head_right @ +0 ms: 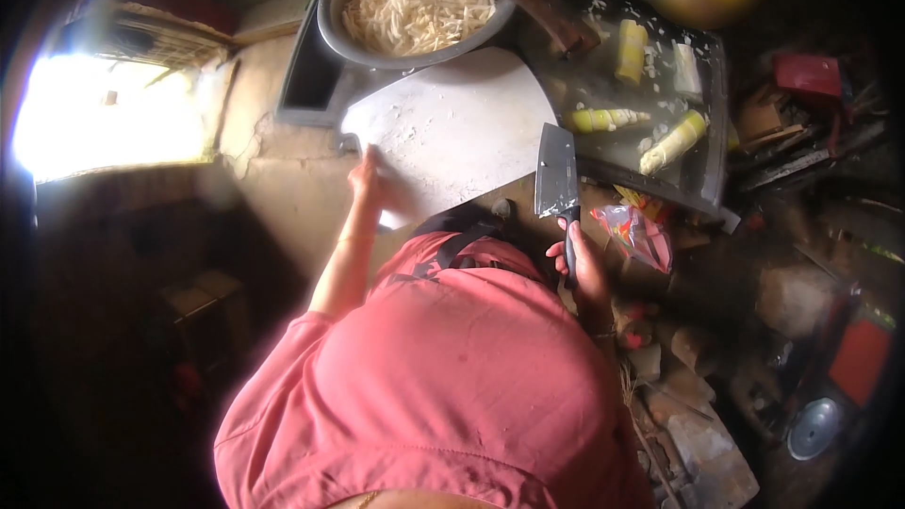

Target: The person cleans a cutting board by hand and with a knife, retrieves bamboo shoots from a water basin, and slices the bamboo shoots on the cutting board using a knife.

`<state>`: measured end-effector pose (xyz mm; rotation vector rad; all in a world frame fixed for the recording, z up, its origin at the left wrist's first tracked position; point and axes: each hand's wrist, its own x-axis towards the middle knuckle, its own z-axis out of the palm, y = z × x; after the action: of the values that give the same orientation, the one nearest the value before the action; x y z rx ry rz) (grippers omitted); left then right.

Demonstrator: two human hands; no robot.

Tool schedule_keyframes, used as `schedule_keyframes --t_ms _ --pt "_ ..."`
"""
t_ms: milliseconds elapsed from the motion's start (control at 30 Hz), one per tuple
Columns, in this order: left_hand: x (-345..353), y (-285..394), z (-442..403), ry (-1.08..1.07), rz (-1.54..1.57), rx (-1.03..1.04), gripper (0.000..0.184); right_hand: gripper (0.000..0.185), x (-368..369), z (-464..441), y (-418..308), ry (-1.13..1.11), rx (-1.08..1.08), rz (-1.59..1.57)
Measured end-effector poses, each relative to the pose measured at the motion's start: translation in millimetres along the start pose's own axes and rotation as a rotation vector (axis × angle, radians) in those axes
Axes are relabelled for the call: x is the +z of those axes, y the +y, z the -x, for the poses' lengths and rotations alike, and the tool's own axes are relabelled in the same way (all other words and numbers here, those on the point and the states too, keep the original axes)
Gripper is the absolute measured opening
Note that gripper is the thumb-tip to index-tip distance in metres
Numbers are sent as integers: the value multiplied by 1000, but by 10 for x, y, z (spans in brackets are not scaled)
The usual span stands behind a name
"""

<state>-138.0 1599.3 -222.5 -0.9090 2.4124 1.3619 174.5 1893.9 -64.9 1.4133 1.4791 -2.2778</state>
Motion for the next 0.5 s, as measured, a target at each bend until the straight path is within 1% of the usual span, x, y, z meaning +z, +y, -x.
schedule_keyframes --t_ms 33,100,167,200,233,300,367,400,433,500 --pt "-92 -25 83 -4 -2 0 66 49 -11 16 -6 -7 -3 15" --pt "-338 -71 315 -67 148 -3 61 49 -44 21 11 -5 -12 24" --pt "-583 -17 497 -46 206 -81 56 49 -48 33 -14 -7 -22 33" --pt "-722 -89 482 -81 289 -96 54 49 -28 56 -63 2 7 35" --pt "-848 -137 454 -82 263 -129 54 49 -20 65 -90 11 37 36" --pt "-1121 -296 317 -140 211 -111 47 49 -45 27 -72 -7 36 26" --pt "-1385 -405 165 -349 326 -225 44 49 -63 15 -61 -17 37 12" --pt "-1350 -370 332 -372 504 -76 44 49 -57 19 -68 -29 32 21" --pt "-1344 -459 184 -491 627 -190 53 49 -51 23 -76 -41 26 30" --pt "-1348 -482 49 -503 562 -218 51 49 -59 31 -83 -28 31 17"
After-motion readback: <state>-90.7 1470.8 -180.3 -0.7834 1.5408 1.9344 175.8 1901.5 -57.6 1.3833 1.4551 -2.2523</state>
